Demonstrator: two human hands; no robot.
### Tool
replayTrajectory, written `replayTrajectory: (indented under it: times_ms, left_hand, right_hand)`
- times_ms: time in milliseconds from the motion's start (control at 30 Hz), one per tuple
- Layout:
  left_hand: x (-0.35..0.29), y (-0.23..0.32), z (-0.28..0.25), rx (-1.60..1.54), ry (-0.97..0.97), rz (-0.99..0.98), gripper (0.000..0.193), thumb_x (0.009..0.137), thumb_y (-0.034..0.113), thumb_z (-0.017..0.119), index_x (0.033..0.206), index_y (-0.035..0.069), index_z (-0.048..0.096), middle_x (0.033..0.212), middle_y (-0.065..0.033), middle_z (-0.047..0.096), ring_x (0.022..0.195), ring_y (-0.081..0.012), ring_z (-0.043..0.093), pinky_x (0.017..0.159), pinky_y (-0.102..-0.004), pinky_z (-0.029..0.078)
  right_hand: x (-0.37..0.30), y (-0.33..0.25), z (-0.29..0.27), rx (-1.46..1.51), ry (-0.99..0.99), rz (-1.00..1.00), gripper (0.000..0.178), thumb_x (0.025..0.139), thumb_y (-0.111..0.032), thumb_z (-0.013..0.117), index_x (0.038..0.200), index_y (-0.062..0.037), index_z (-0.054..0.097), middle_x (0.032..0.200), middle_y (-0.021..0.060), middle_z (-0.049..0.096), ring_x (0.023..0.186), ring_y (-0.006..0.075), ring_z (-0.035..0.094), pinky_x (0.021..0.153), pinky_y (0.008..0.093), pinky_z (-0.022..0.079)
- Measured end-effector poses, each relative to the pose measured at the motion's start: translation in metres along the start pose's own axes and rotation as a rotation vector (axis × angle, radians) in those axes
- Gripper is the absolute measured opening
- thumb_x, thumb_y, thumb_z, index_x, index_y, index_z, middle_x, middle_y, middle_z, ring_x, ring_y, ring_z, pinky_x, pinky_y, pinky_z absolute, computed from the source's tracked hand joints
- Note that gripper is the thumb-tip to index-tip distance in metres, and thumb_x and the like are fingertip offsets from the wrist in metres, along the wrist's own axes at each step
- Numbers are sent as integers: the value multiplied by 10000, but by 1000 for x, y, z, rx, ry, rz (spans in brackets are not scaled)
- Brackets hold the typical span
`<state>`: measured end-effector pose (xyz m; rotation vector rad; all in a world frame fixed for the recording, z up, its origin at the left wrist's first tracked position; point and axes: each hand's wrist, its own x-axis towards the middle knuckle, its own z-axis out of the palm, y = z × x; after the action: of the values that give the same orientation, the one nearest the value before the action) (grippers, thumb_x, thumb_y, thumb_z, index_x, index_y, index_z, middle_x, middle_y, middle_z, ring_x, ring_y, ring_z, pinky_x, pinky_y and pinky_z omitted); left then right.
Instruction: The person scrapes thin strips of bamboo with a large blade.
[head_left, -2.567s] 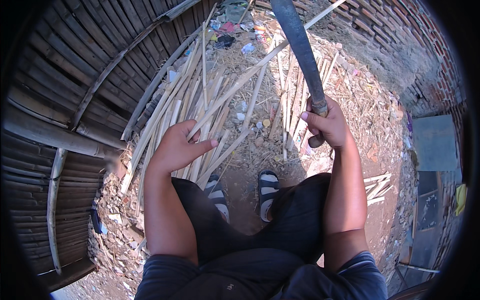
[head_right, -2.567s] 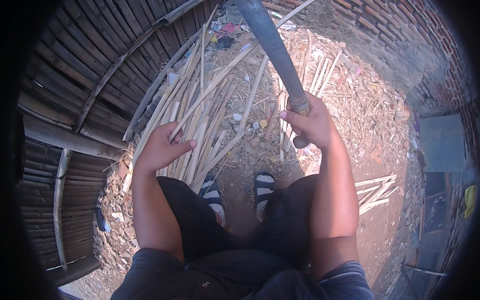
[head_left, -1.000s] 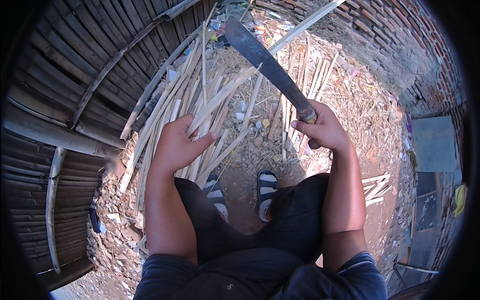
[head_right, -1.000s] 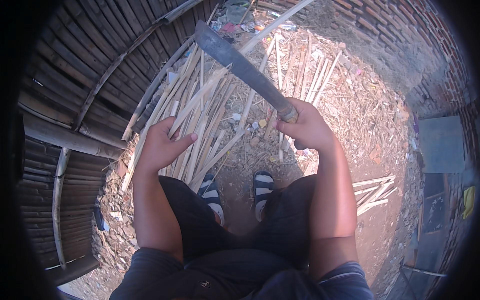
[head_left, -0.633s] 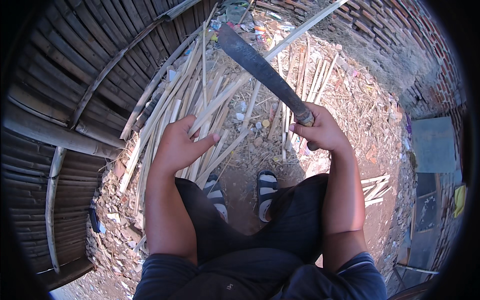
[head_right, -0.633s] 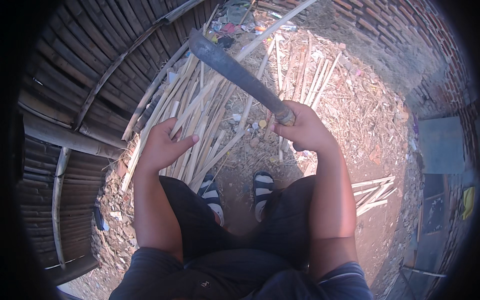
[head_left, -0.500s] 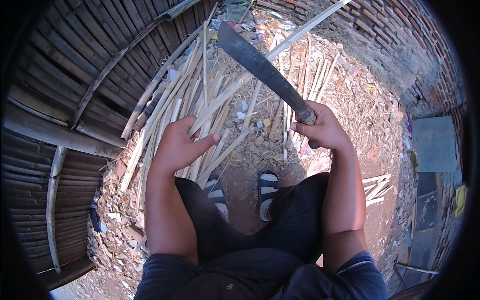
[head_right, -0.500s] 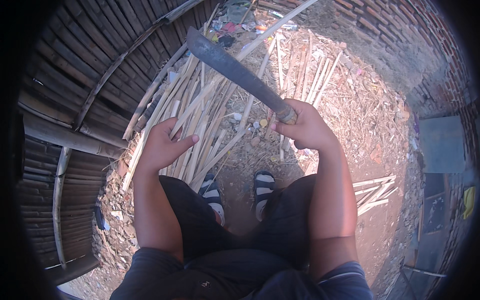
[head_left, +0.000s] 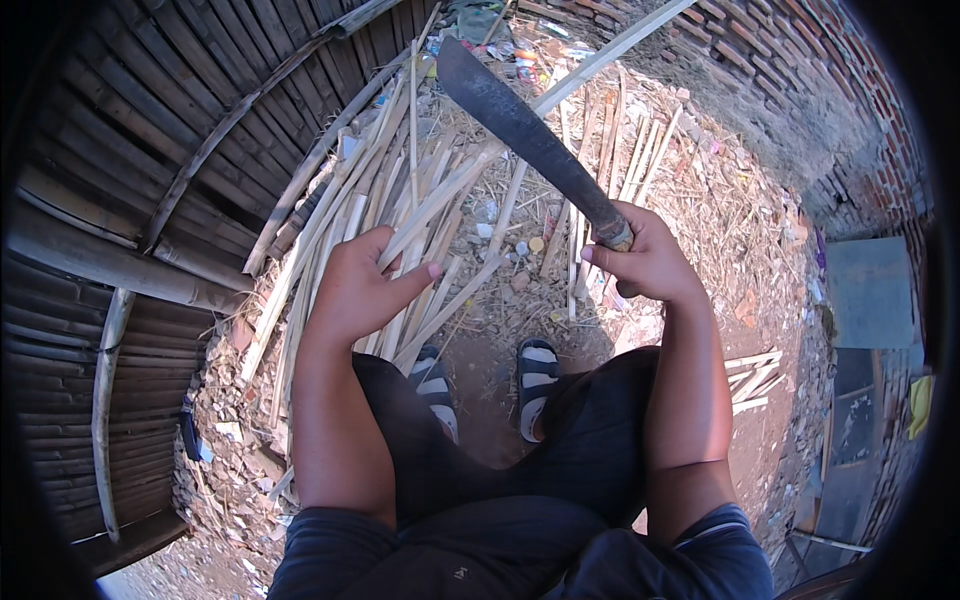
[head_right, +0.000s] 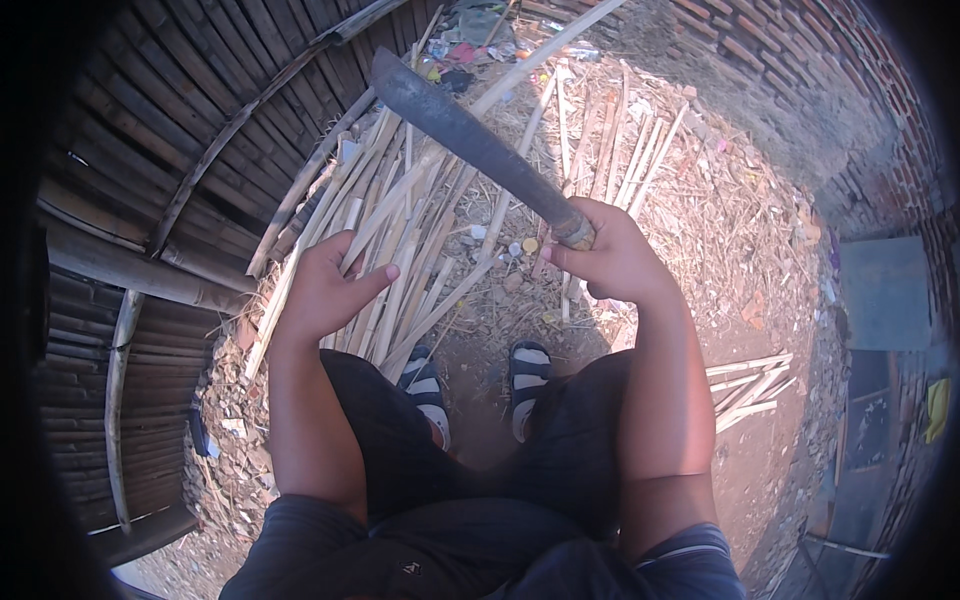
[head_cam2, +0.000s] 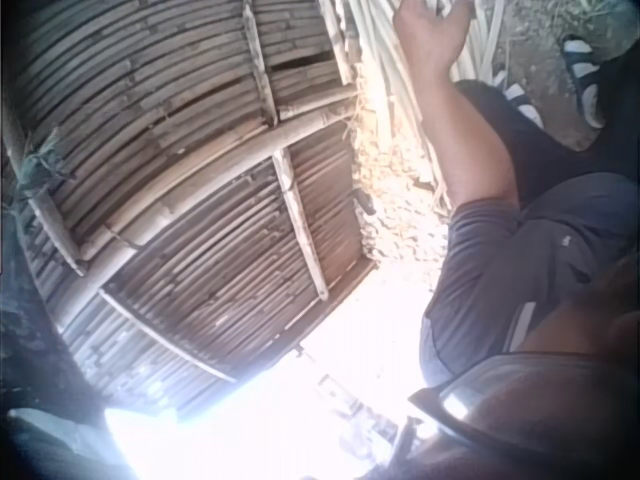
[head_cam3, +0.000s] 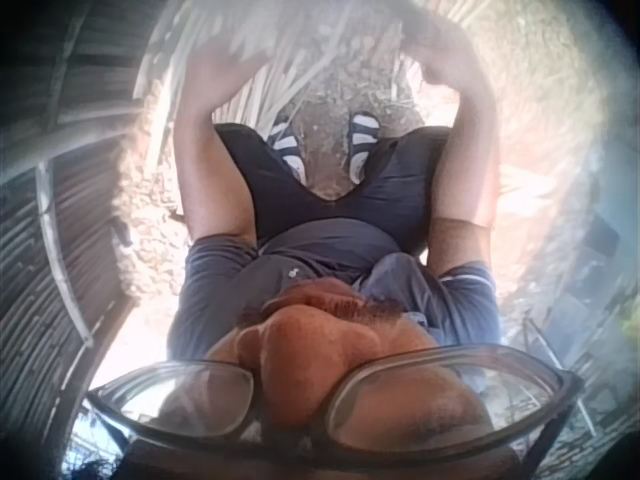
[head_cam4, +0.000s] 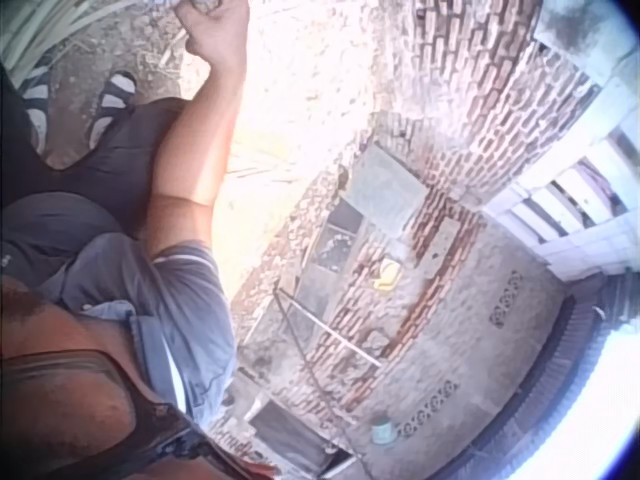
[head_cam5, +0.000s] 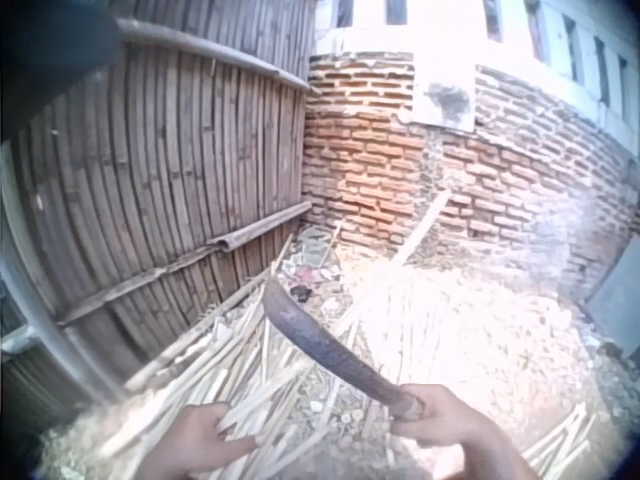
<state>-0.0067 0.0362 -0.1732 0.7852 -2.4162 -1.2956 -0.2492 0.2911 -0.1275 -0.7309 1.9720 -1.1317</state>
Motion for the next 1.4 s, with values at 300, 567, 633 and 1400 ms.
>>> replayTrajectory:
  times_ms: [300, 567, 633, 1400]
  left_hand:
    - [2, -6, 2, -19, 10, -2, 408, 825, 305, 915, 990, -17, 726, 746, -65, 648, 681, -130, 553, 655, -328, 495]
    - [1, -8, 1, -45, 47, 9, 390, 835, 297, 911, 1018, -7, 749, 731, -43, 641, 679, -113, 550, 645, -319, 488]
    - [1, -6, 1, -37, 56, 5, 385, 833, 298, 911, 1001, -6, 745, 725, -41, 638, 669, -113, 549, 634, -320, 483]
    - [1, -5, -1, -30, 64, -13, 415, 830, 323, 900, 1007, -16, 741, 730, -70, 664, 661, -128, 575, 634, -328, 493]
  right_hand:
    - [7, 15, 3, -161, -4, -148, 315, 905, -148, 836, 1163, -44, 689, 829, -29, 620, 630, 66, 540, 523, 277, 446]
    - [6, 17, -11, -12, 156, -89, 329, 909, -145, 828, 1184, -49, 675, 772, -51, 582, 610, 51, 512, 510, 270, 417]
    - [6, 20, -13, -76, 128, -111, 324, 908, -146, 828, 1180, -52, 679, 775, -48, 590, 614, 50, 515, 517, 269, 422]
    - [11, 16, 10, -291, 151, -331, 267, 885, -168, 849, 1064, -24, 712, 890, 61, 727, 867, 148, 661, 817, 349, 533]
